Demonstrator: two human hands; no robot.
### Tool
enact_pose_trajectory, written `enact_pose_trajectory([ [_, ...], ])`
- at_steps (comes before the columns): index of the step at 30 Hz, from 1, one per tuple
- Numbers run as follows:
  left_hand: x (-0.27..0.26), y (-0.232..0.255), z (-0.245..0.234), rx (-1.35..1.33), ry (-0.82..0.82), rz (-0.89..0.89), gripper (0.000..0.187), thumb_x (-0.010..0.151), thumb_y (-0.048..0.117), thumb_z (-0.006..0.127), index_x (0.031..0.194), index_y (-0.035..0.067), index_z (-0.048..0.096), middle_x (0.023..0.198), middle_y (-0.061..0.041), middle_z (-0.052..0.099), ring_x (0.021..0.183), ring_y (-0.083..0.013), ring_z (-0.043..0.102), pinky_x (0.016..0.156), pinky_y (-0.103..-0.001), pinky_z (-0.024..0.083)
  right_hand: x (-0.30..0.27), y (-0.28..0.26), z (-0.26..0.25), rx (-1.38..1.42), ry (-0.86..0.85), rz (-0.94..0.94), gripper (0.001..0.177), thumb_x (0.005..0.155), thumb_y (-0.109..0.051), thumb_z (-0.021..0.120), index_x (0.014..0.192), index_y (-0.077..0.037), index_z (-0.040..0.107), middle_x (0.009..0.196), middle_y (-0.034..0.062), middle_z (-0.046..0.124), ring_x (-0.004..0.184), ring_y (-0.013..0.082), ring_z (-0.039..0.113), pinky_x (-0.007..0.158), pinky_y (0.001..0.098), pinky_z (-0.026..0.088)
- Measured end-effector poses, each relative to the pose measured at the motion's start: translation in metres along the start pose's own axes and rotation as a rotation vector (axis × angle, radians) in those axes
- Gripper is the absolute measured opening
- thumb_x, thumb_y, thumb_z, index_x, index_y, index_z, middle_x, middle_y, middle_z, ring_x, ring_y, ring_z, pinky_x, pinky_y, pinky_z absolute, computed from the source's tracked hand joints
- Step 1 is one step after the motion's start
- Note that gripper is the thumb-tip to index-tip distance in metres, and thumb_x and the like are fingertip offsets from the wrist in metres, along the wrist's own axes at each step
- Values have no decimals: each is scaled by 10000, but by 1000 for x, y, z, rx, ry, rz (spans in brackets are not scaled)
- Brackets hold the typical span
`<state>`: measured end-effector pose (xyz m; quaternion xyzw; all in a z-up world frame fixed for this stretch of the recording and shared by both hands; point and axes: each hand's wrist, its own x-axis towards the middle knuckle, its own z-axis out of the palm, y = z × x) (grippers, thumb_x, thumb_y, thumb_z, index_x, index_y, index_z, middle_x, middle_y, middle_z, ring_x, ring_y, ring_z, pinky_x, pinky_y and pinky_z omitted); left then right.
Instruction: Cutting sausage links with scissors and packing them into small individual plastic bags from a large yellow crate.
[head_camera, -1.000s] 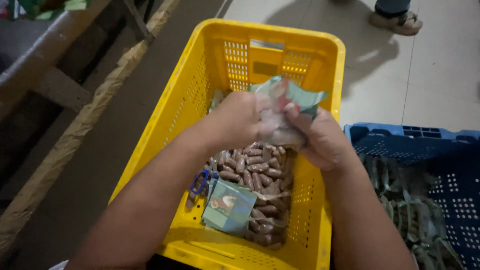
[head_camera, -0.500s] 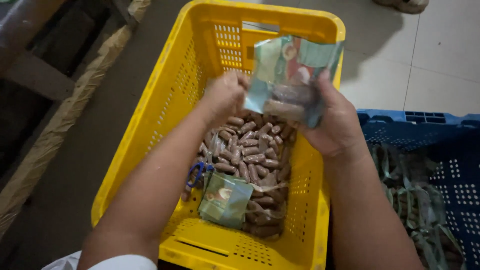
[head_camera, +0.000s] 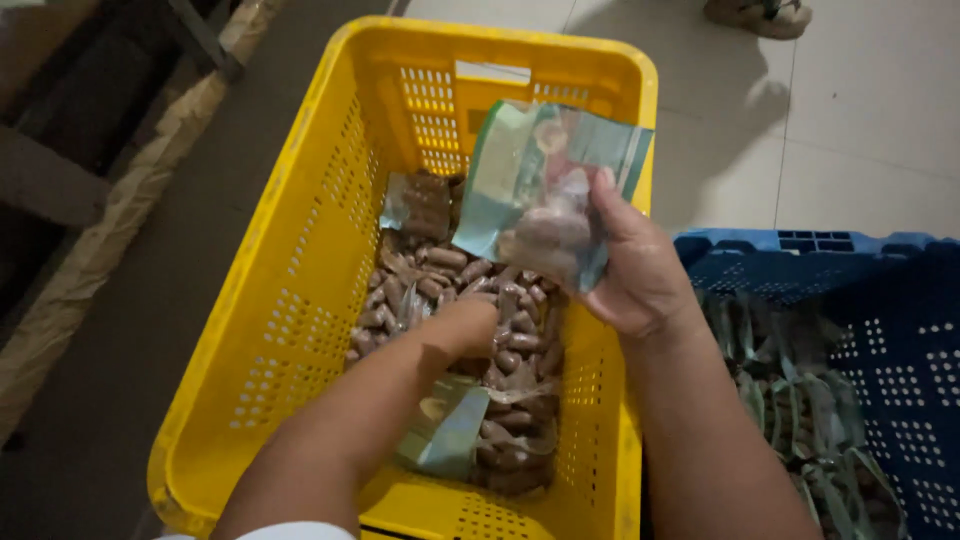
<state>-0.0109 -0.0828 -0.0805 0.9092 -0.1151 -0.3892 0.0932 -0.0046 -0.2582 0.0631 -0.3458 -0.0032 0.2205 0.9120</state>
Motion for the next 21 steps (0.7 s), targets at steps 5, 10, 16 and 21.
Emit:
enact_pose_trajectory([
  [5,-60,-13,-73,-361,-32,-104,390,1023,302,568,1274,7,611,1561,-165,452,949,-185,668,828,-320,608,2,4,-13,-13,-3,-28,358,1065,-356,506,1306,-115,617,1183,77,709,1059,249,707,930,450,589],
  [10,-160,-27,-143,-673,436,-126,307,887,217,595,1167,126,683,1161,-68,702,941,-198,648,790,-367,533,-4,0,2,-38,-38,-24,533,1023,-406,508,1452,-93,546,1288,130,701,1108,293,706,876,471,616],
  [16,-209,-14,-149,-640,470,42,288,927,254,623,1191,165,697,1048,-43,697,859,-164,648,741,-320,531,-8,2,8,-103,-62,21,579,1006,-408,511,1475,-69,527,1324,139,678,1149,306,683,921,492,591],
  [21,-159,-11,-121,-358,738,429,267,904,328,723,1029,91,730,870,-155,755,898,-360,735,842,-459,563,-6,11,-1,-196,51,34,416,927,-317,674,1250,-55,652,1216,205,712,1059,447,727,870,657,597],
])
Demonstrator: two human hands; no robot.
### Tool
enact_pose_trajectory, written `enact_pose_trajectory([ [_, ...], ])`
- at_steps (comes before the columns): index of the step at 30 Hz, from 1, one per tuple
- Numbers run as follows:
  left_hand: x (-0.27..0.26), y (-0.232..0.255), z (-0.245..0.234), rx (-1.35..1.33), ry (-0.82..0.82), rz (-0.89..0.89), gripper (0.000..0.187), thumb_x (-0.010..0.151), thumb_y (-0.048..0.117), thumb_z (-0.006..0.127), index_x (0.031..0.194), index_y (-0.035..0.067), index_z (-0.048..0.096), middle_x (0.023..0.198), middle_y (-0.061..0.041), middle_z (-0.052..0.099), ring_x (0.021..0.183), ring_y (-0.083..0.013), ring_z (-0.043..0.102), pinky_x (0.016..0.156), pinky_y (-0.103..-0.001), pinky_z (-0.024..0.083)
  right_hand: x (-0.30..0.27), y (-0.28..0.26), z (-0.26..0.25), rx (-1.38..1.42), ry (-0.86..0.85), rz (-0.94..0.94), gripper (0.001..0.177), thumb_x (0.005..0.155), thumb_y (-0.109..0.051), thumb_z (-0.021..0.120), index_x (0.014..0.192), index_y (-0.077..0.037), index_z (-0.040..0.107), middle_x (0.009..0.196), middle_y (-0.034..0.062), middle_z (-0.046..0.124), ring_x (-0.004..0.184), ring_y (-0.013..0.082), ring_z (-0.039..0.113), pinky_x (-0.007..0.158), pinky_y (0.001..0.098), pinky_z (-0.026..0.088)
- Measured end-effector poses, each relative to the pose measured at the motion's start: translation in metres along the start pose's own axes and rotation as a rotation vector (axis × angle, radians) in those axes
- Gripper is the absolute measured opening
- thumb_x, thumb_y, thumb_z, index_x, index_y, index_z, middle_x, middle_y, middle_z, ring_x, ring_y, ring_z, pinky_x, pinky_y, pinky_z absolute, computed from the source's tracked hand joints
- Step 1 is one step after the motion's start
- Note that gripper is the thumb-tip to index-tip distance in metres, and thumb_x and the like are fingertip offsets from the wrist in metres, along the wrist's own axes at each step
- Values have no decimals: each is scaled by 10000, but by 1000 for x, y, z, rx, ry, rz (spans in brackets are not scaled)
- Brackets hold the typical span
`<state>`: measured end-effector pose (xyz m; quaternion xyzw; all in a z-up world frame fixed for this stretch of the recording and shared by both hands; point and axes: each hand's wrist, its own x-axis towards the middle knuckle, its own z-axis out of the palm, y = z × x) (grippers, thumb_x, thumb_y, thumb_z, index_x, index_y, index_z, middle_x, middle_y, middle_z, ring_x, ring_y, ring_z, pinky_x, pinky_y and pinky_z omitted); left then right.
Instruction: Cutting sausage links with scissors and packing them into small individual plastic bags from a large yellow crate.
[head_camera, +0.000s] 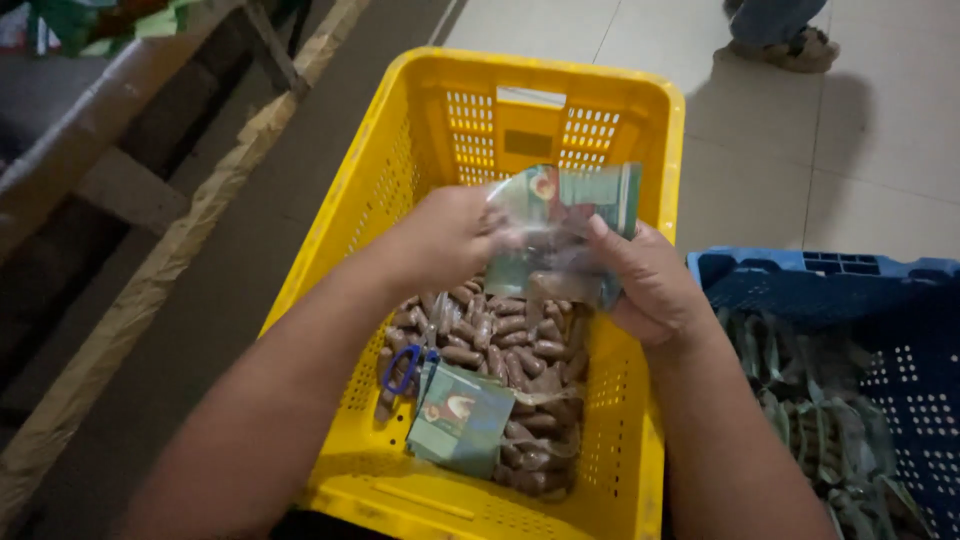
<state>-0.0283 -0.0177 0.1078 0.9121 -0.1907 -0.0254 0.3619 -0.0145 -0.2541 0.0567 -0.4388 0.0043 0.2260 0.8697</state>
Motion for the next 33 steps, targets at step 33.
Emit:
enact_pose_trajectory([
  [33,28,-207,248,551,-505,-347,205,860,205,609,935,153,793,935,-116,754,908,-357,746,755,-524,599,7,-14,-3,531,-28,-34,617,934,-442,603,1440,-90,567,1466,151,594,1351,361,566,1152,586,443],
])
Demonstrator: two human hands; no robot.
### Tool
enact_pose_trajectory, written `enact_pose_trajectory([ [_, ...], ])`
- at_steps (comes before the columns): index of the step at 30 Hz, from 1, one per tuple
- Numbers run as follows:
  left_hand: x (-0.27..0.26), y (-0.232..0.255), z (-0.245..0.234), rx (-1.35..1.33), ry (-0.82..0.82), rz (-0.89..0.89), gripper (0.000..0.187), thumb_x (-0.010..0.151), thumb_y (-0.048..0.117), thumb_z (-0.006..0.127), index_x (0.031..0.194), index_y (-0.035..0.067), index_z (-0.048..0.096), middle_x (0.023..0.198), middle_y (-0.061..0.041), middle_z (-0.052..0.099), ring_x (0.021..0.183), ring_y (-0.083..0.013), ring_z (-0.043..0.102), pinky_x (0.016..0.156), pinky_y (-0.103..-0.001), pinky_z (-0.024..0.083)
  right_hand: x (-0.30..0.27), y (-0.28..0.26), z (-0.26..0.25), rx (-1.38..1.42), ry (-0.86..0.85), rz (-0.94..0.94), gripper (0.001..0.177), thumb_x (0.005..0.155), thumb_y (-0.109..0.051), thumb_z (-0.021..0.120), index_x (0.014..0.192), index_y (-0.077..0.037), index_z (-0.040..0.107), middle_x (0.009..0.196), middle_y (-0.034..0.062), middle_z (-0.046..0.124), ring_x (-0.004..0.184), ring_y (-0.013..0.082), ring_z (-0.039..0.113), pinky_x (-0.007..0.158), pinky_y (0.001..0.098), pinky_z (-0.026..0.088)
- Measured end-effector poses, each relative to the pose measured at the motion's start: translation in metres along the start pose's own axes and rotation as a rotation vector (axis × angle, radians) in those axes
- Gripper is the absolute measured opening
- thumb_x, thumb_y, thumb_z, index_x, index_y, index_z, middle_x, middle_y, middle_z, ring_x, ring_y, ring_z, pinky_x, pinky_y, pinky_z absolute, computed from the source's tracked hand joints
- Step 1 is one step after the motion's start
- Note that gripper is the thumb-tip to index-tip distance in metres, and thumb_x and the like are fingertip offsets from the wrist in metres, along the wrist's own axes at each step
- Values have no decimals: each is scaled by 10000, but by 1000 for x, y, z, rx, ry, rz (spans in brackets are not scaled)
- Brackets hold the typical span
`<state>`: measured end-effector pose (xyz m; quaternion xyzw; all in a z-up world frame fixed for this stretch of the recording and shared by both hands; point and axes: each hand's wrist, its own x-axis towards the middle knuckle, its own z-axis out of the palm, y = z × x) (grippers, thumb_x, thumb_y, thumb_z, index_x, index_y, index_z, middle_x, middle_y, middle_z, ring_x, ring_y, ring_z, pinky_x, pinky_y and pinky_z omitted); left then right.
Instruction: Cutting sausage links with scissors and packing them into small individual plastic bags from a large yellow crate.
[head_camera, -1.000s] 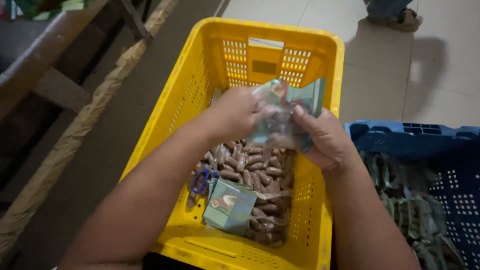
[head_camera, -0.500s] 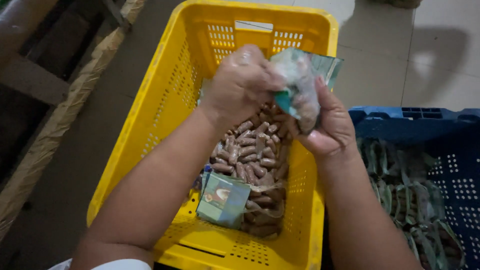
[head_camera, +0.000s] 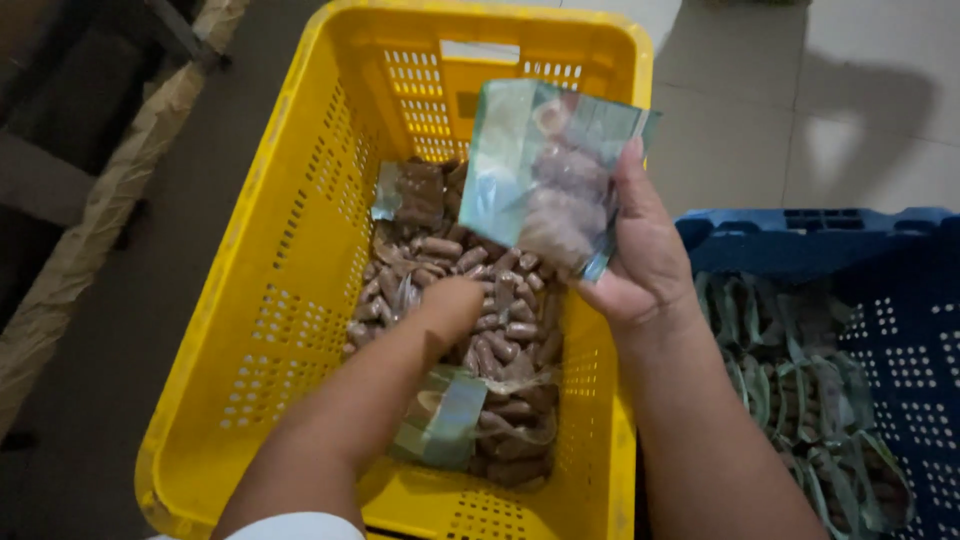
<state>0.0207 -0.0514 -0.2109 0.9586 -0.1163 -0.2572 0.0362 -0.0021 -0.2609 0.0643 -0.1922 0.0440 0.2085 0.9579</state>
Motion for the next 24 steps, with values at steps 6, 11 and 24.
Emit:
enact_pose_trajectory([
  [6,-6,-19,-65,323,-125,263,424,791,321,705,1193,194,665,1220,12,628,1176,-300,540,1040,-447,271,-1,1,5,-14,-49,49,614,991,-512,502,1452,-110,559,1408,149,623,1301,339,593,1098,570,468],
  [11,-159,20,-242,-477,-130,-252,558,905,523,687,1154,25,648,1245,-125,645,1057,-210,670,951,-337,594,-6,4,19,-121,180,12,607,994,-510,416,1474,-164,553,1415,102,628,1283,296,601,1105,538,465],
  [24,-228,19,-263,-983,583,161,82,803,95,724,872,103,768,703,-70,733,618,-135,633,563,-258,475,-14,11,15,-322,28,-37,638,849,-450,663,1364,-77,605,1306,168,682,1169,346,673,999,552,548],
])
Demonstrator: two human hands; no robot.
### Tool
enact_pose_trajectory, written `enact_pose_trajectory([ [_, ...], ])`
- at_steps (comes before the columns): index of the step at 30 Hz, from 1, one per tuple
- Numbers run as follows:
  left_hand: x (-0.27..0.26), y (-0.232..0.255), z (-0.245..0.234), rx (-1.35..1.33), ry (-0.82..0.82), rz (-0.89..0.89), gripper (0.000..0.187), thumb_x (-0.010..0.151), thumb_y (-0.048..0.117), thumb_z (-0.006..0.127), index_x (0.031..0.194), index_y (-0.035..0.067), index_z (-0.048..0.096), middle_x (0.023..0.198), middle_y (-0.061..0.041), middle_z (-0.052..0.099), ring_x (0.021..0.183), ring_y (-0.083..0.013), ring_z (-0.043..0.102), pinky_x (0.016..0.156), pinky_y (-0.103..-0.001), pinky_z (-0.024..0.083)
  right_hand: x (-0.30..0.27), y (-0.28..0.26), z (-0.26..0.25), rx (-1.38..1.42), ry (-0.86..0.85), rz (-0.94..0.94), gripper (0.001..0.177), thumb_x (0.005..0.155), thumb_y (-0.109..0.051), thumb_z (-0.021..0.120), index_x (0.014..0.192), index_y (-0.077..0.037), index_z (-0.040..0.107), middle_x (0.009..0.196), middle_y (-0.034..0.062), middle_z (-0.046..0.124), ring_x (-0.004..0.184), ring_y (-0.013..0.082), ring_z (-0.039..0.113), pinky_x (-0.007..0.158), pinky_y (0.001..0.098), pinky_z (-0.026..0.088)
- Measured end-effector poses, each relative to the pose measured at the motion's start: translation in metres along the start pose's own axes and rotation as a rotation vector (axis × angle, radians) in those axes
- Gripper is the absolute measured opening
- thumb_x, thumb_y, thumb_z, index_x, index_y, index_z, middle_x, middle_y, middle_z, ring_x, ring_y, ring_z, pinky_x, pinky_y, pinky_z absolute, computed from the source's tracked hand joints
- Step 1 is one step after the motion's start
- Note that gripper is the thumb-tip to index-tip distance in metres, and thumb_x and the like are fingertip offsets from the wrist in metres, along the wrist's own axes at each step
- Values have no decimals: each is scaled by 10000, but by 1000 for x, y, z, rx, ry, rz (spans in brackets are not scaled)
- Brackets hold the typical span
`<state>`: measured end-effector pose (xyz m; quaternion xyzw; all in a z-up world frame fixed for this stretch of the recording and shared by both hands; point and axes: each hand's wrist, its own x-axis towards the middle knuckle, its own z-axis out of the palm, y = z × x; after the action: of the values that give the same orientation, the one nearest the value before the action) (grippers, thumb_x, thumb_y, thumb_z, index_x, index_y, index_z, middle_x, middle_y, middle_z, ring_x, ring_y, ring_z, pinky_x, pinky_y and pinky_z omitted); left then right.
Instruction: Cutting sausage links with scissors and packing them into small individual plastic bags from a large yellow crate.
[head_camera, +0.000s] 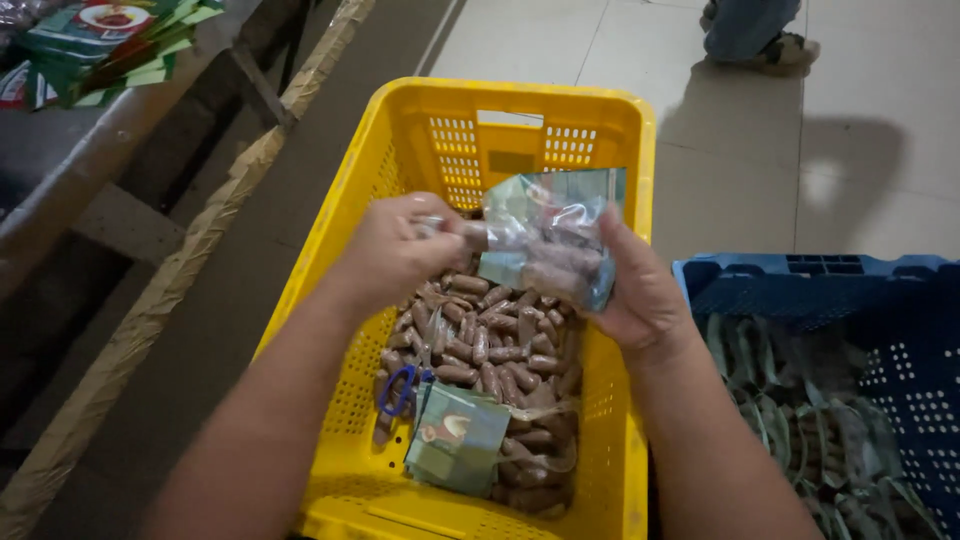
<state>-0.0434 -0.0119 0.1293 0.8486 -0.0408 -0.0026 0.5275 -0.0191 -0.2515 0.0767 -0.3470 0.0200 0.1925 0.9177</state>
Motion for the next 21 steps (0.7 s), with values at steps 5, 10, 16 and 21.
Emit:
enact_pose_trajectory([
  [5,8,9,49,-19,-6,197,60,739,121,747,799,115,753,606,-35,631,603,-128,576,587,-257,468,-3,7,2,-103,40,-23,381,864,-179,765,1206,-47,661,1136,208,747,997,393,753,894,566,607],
  [10,11,10,59,-95,-85,107,248,749,170,809,988,140,747,720,-33,706,676,-127,664,623,-277,543,8,12,-11,-22,82,-69,253,920,-210,757,1119,-75,682,1022,177,768,906,347,778,820,510,641],
  [16,18,43,49,-236,-255,-15,293,796,56,819,1057,-20,710,842,-119,761,753,-150,694,703,-281,611,0,6,1,30,-75,-85,412,901,-343,750,1184,-55,666,1086,212,759,984,358,765,906,559,621],
  [21,14,44,46,-240,-190,20,265,788,121,868,970,-3,721,785,-140,753,710,-154,708,657,-307,622,6,6,-14,11,-214,-78,505,836,-254,832,1264,-71,637,1186,210,734,1055,374,743,968,570,580],
])
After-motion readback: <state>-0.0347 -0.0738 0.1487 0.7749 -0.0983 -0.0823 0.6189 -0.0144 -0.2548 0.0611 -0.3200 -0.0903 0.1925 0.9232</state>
